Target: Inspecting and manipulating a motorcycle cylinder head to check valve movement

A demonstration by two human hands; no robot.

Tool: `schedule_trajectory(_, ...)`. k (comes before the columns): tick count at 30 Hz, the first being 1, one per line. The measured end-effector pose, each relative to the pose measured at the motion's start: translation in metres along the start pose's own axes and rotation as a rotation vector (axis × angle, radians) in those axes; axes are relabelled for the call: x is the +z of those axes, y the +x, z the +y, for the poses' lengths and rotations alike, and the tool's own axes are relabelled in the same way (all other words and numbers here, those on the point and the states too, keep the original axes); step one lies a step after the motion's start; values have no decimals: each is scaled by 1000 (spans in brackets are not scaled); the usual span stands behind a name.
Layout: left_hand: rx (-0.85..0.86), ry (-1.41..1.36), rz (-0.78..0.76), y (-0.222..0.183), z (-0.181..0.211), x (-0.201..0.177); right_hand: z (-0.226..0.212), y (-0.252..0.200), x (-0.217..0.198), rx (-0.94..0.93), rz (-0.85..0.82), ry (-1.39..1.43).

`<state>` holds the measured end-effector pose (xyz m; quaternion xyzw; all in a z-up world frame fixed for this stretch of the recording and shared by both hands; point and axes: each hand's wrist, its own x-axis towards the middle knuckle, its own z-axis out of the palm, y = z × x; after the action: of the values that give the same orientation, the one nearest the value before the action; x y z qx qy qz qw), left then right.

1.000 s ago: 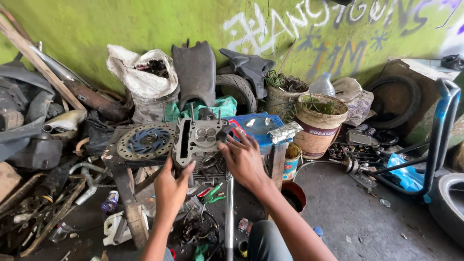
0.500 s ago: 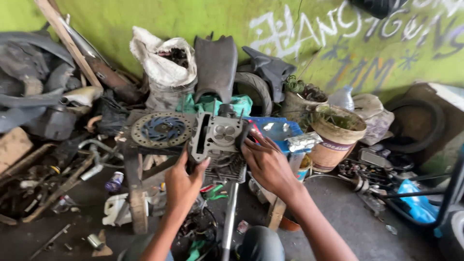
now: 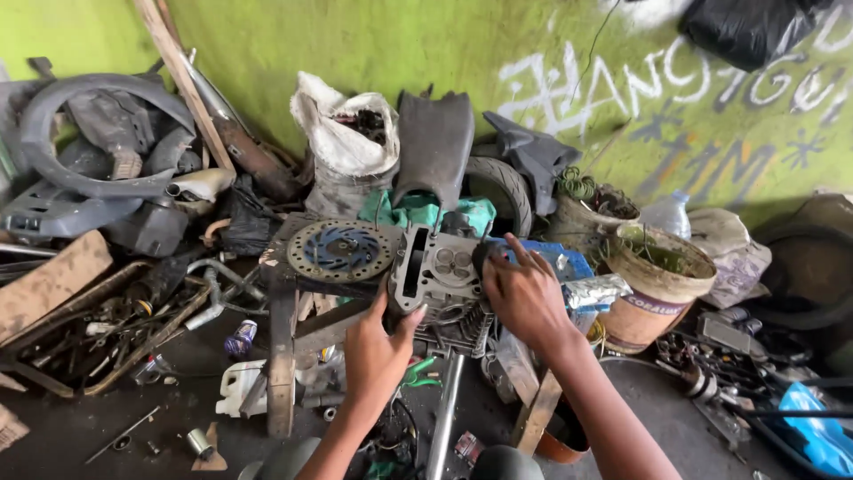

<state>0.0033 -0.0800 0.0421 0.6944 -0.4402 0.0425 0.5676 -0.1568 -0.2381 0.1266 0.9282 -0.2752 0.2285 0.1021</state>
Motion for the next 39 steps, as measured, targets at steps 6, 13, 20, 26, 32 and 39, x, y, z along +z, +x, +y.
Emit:
schedule_trajectory(6,-34,29,-31,4,5,-11,1,-9,1,-119,122,18)
schedule_trajectory(13,-40,83,-11,13,-8,-4,-3,-18,-3,-96,170,185)
schedule_trajectory(20,5,101,26,8,3,-13,-34,-22,-15,-160,406,268)
schedule_trajectory(26,-11,58,106,2,13,-11,-17,0,17,141,289,41)
schedule_trajectory(32,-23,13,98,-1,13,-13,-33,-23,-18,-52,276,246)
schedule_trajectory(39,-40,22,64,7,11,-17,-28,21,10,202,200,31)
